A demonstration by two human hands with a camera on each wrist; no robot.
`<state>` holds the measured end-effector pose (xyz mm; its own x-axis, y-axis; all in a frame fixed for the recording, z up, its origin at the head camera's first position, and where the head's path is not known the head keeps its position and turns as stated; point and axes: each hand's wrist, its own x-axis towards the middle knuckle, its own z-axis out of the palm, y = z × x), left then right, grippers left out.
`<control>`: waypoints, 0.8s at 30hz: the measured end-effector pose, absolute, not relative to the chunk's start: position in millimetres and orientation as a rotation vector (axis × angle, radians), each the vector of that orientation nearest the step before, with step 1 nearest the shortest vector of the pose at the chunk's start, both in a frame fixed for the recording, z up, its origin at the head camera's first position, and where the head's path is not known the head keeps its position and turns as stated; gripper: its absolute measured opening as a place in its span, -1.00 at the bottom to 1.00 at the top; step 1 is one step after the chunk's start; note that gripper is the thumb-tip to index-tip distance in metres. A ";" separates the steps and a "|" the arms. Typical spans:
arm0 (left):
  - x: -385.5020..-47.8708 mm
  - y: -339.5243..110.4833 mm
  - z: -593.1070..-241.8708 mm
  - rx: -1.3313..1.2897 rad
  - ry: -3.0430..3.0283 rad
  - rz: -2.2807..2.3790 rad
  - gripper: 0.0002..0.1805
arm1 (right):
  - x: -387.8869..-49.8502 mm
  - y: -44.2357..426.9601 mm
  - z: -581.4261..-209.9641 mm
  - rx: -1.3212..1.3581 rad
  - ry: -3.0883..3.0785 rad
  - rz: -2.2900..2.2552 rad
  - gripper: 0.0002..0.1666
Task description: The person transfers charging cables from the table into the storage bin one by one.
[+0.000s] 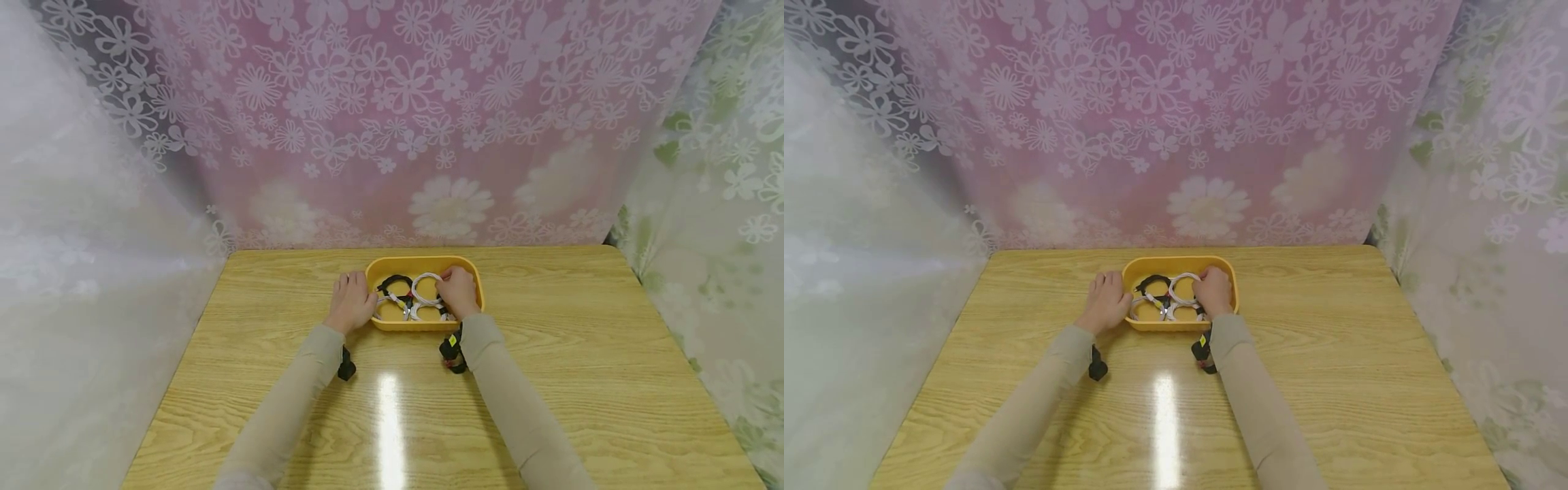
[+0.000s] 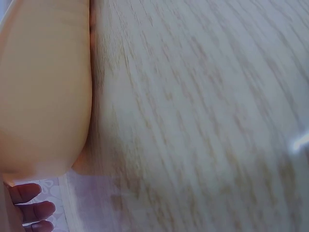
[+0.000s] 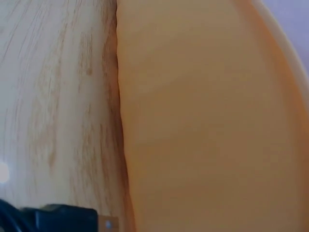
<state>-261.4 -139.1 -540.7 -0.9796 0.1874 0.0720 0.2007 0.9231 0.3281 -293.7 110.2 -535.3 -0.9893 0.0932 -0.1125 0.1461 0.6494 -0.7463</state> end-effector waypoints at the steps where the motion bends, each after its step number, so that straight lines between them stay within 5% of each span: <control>1: -261.5 -139.0 -540.4 -0.306 -3.044 -0.524 -0.80 | -292.6 110.4 -533.9 0.192 2.790 -1.266 -0.69; 24: -262.1 -138.9 -541.5 -0.306 -3.049 -0.521 -0.83 | -274.7 127.0 -477.8 -0.094 2.621 -1.312 -0.53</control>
